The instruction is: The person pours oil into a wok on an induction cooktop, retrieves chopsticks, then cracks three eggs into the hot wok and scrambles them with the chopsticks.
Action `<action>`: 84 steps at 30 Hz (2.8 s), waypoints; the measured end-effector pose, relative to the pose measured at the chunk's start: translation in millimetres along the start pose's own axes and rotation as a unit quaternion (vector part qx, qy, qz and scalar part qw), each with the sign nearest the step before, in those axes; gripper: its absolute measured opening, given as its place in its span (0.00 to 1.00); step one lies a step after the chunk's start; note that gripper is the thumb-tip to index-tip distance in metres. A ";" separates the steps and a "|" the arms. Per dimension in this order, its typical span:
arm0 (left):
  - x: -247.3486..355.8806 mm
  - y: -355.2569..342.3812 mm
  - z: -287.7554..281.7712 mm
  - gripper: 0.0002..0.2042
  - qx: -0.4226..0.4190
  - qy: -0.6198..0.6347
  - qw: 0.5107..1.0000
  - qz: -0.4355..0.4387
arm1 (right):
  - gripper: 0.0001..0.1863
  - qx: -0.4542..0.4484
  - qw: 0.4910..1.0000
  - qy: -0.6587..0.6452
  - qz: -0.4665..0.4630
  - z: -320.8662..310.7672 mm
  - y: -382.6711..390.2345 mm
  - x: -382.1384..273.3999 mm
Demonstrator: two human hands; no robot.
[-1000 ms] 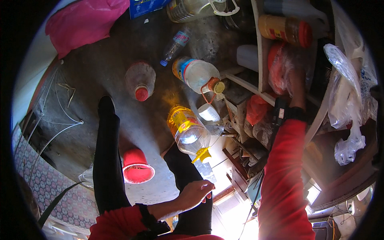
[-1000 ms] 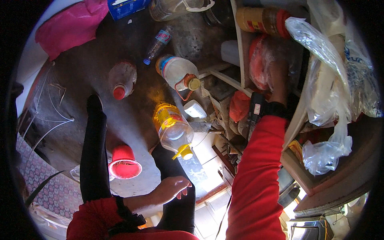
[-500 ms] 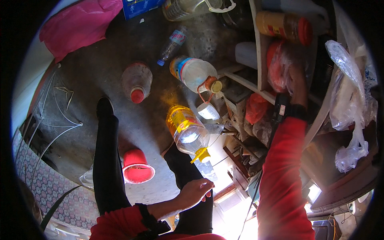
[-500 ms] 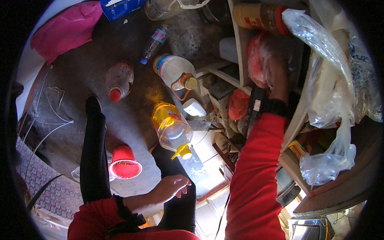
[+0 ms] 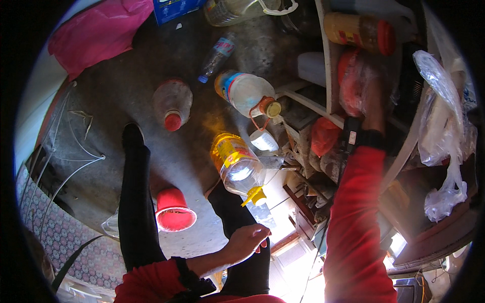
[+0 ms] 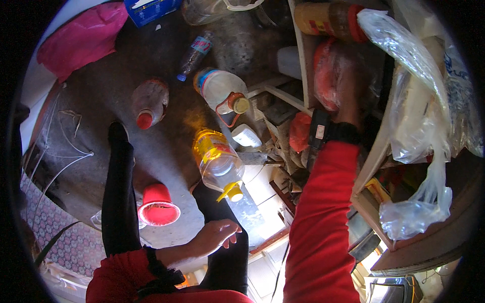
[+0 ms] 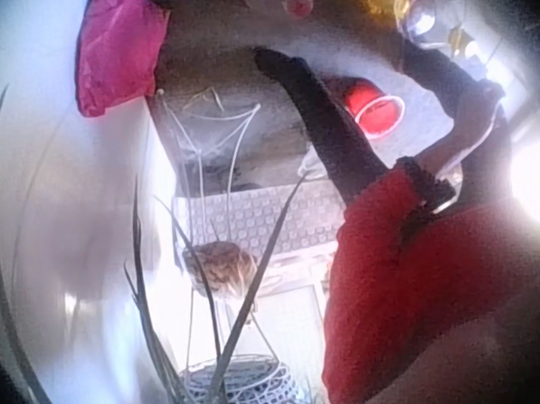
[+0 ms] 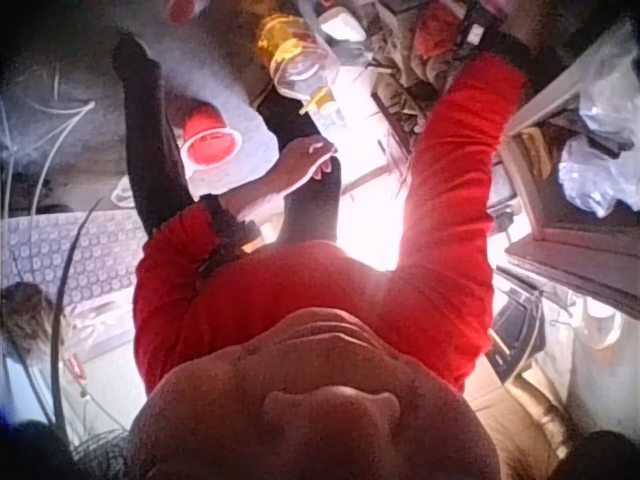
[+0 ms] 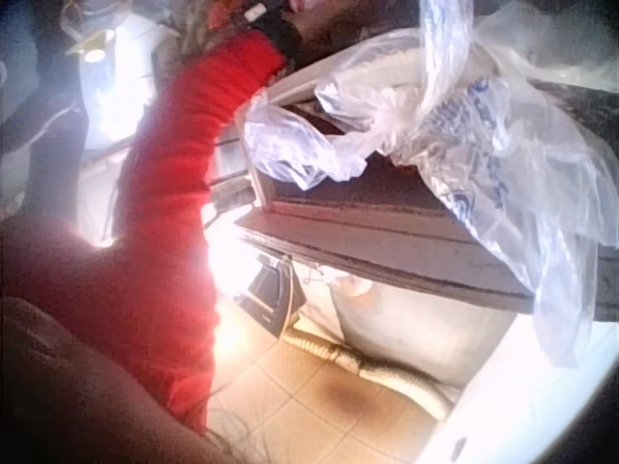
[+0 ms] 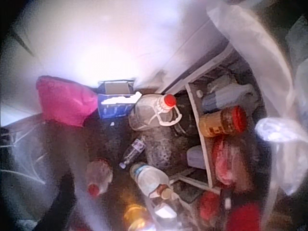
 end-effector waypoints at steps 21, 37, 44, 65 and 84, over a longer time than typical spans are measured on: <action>6.3 -2.5 -5.0 0.19 0.012 0.005 1.000 0.009 | 0.21 0.003 1.000 -0.015 -0.020 2.5 -28.3 -10.4; 5.7 -6.9 -7.6 0.20 0.017 -0.020 1.000 0.011 | 0.21 0.017 0.997 -0.048 -0.063 17.7 -40.3 -45.7; 10.0 -6.2 -8.8 0.19 0.028 0.022 0.999 0.032 | 0.21 0.031 0.996 -0.041 -0.069 -1.0 -15.2 -4.7; 52.9 -2.2 -40.2 0.17 0.067 0.106 0.990 0.070 | 0.21 0.240 0.756 -0.595 0.133 -32.4 132.8 -35.4; 136.2 25.3 -86.8 0.32 -0.005 0.472 0.844 0.256 | 0.36 -0.187 0.938 -0.087 -0.280 -6.9 331.9 -254.5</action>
Point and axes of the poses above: each hand's wrist, its own y-axis away from the middle knuckle, its own z-axis out of the palm, x = y × z, the point moved 8 cm from there along -y, towards the middle knuckle, and after that the axes turned 1 degree about -z, right-handed, at the moved point
